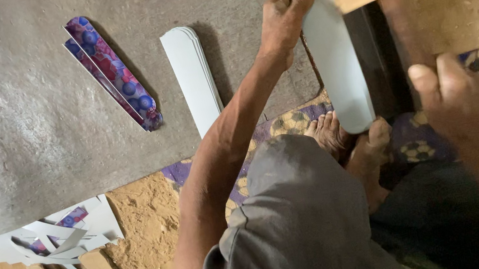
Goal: The person sits on the floor and bends flat printed metal strips by hand over the edge of a heavy metal beam, tapping the fold with a wooden mallet to set the crease. They fold each strip one at a time, stack the finished folded pieces, and place completed folded strips on the mat beside them.
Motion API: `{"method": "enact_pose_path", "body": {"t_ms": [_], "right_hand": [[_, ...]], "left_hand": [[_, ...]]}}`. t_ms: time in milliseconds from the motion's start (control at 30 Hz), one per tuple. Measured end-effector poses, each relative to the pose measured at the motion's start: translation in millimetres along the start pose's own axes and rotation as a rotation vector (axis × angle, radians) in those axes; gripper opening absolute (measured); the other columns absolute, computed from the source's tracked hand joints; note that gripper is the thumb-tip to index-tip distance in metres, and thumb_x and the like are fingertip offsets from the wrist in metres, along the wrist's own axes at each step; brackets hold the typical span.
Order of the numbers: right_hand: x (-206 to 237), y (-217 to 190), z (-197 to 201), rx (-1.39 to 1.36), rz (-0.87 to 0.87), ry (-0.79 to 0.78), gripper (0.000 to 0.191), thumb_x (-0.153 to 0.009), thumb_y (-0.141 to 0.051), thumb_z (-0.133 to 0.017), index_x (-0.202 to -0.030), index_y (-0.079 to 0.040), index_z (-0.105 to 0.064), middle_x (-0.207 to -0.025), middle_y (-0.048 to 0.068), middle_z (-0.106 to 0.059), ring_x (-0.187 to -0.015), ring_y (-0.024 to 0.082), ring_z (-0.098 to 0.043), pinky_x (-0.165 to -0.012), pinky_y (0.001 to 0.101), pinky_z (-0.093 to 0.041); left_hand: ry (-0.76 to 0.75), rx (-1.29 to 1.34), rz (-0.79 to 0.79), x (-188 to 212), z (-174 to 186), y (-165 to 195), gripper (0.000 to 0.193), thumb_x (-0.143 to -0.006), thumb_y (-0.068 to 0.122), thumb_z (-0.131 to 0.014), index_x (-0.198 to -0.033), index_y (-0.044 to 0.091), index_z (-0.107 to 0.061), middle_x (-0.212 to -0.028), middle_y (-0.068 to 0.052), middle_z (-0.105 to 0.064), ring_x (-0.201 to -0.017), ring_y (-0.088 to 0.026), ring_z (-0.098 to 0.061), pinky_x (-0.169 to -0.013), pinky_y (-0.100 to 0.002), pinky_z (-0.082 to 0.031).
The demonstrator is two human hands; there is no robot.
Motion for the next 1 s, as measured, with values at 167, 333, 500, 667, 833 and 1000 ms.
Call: {"method": "enact_pose_path", "body": {"t_ms": [167, 333, 500, 667, 833, 1000], "right_hand": [[25, -33, 34, -0.552, 0.026, 0.341, 0.036, -0.123, -0.034, -0.032, -0.113, -0.003, -0.049, -0.086, 0.003, -0.049, -0.068, 0.011, -0.052, -0.058, 0.0246, -0.052], [3, -61, 28, -0.247, 0.01, 0.18, 0.038, -0.119, -0.04, -0.033, -0.11, -0.007, -0.051, -0.077, 0.001, -0.049, -0.062, 0.012, -0.052, -0.052, 0.0263, -0.048], [-1, -67, 23, -0.018, -0.205, 0.003, 0.037, -0.113, -0.037, -0.044, -0.099, -0.004, -0.052, -0.071, 0.006, -0.05, -0.057, 0.019, -0.05, -0.045, 0.0366, -0.043], [43, -64, 47, -0.187, -0.153, 0.081, 0.048, -0.118, -0.042, -0.042, -0.09, -0.003, -0.05, -0.065, 0.006, -0.049, -0.054, 0.018, -0.049, -0.048, 0.0349, -0.042], [78, -54, 64, -0.325, 0.021, 0.314, 0.049, -0.119, -0.046, -0.042, -0.095, -0.004, -0.05, -0.07, 0.006, -0.05, -0.057, 0.018, -0.05, -0.05, 0.0339, -0.043], [85, -51, 59, -0.465, 0.076, 0.453, 0.051, -0.119, -0.051, -0.043, -0.1, -0.005, -0.05, -0.074, 0.007, -0.051, -0.06, 0.018, -0.051, -0.052, 0.0328, -0.044]], "left_hand": [[0.041, 0.007, 0.02, 0, 2, -2, 0.04, -0.099, 0.026, -0.063, -0.122, -0.007, -0.064, -0.093, -0.017, -0.073, -0.083, -0.022, -0.072, -0.073, -0.038, -0.064], [0.016, 0.01, 0.003, -2, 0, -5, 0.042, -0.099, 0.027, -0.064, -0.122, -0.007, -0.064, -0.097, -0.017, -0.072, -0.087, -0.022, -0.071, -0.077, -0.037, -0.063], [0.02, 0.056, 0.018, -1, -1, 2, 0.041, -0.099, 0.026, -0.066, -0.121, -0.008, -0.062, -0.099, -0.018, -0.072, -0.09, -0.022, -0.072, -0.08, -0.036, -0.064], [0.085, -0.329, -0.018, 0, -6, 7, 0.053, -0.099, 0.043, -0.051, -0.122, -0.003, -0.063, -0.094, -0.016, -0.071, -0.082, -0.022, -0.069, -0.07, -0.039, -0.06], [0.168, -0.524, 0.022, -8, -6, -10, 0.094, -0.094, 0.075, -0.043, -0.13, -0.011, -0.057, -0.117, -0.033, -0.065, -0.108, -0.039, -0.067, -0.091, -0.05, -0.055], [0.211, -0.415, 0.028, -11, -6, -27, 0.128, -0.077, 0.091, -0.045, -0.149, -0.015, -0.041, -0.143, -0.042, -0.05, -0.136, -0.052, -0.052, -0.104, -0.058, -0.047]]}}
Point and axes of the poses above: each hand's wrist, its own x-axis away from the middle knuckle, its own z-axis out of the back of the hand, y = z × x, the point moved 6 cm from there along -x, towards the middle knuckle
